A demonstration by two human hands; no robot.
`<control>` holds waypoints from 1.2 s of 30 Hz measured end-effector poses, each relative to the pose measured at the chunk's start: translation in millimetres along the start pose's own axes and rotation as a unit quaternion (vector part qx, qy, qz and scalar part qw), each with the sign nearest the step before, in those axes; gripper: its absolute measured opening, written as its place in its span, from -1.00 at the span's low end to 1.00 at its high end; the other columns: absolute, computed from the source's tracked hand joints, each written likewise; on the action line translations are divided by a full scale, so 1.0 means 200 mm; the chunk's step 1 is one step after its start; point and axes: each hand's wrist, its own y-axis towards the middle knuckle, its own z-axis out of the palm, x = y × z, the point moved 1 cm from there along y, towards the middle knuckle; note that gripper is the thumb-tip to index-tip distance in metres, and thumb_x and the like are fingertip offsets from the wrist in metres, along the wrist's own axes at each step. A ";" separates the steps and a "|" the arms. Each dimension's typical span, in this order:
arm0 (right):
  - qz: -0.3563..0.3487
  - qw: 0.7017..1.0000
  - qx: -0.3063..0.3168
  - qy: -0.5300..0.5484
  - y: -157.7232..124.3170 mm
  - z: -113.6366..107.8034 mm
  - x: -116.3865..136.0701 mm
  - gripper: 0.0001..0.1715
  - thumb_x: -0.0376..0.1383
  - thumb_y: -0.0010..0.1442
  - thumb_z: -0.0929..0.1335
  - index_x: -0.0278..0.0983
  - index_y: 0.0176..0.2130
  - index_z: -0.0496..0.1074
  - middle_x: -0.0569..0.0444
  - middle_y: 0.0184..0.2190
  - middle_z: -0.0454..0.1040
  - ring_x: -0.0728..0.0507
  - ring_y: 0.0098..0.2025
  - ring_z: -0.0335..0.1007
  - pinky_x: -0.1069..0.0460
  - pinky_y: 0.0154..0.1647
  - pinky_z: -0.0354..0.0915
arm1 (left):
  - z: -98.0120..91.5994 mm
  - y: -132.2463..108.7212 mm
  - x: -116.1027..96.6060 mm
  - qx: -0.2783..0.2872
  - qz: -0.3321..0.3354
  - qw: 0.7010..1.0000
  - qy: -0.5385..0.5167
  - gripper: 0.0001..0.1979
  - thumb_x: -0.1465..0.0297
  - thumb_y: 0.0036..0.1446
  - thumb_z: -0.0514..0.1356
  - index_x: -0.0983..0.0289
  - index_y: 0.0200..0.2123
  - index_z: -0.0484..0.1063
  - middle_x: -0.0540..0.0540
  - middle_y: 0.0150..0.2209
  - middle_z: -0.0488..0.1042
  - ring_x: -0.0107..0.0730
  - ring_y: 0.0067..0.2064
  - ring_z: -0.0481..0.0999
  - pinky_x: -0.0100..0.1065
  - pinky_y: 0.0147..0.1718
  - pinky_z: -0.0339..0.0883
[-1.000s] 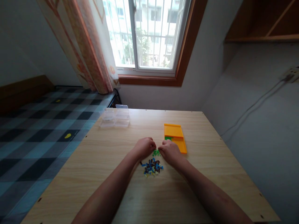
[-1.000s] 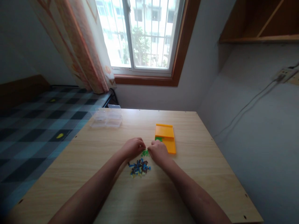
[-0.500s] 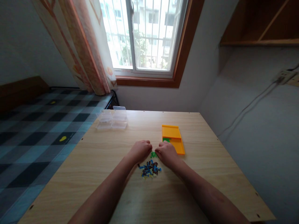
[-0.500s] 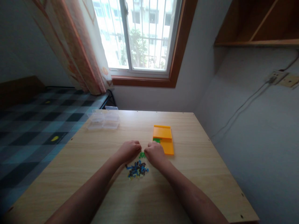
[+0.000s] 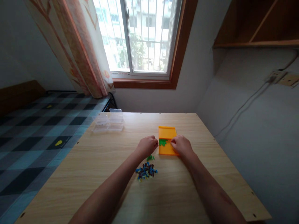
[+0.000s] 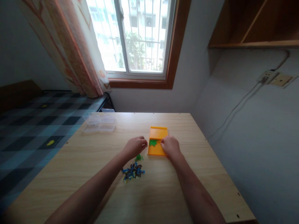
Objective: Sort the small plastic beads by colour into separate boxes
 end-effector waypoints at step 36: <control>-0.060 0.997 -0.020 0.042 -0.04 0.04 0.05 -0.74 -0.24 0.35 0.35 -0.16 -0.14 0.67 0.00 -0.15 0.62 -0.14 -0.05 0.46 0.04 -0.03 0.25 | 0.04 -0.30 0.20 0.019 -0.035 0.994 -0.098 -0.81 0.38 0.15 0.27 0.13 -0.19 0.67 0.04 -0.21 0.61 -0.34 -0.22 0.56 -0.41 -0.22 0.33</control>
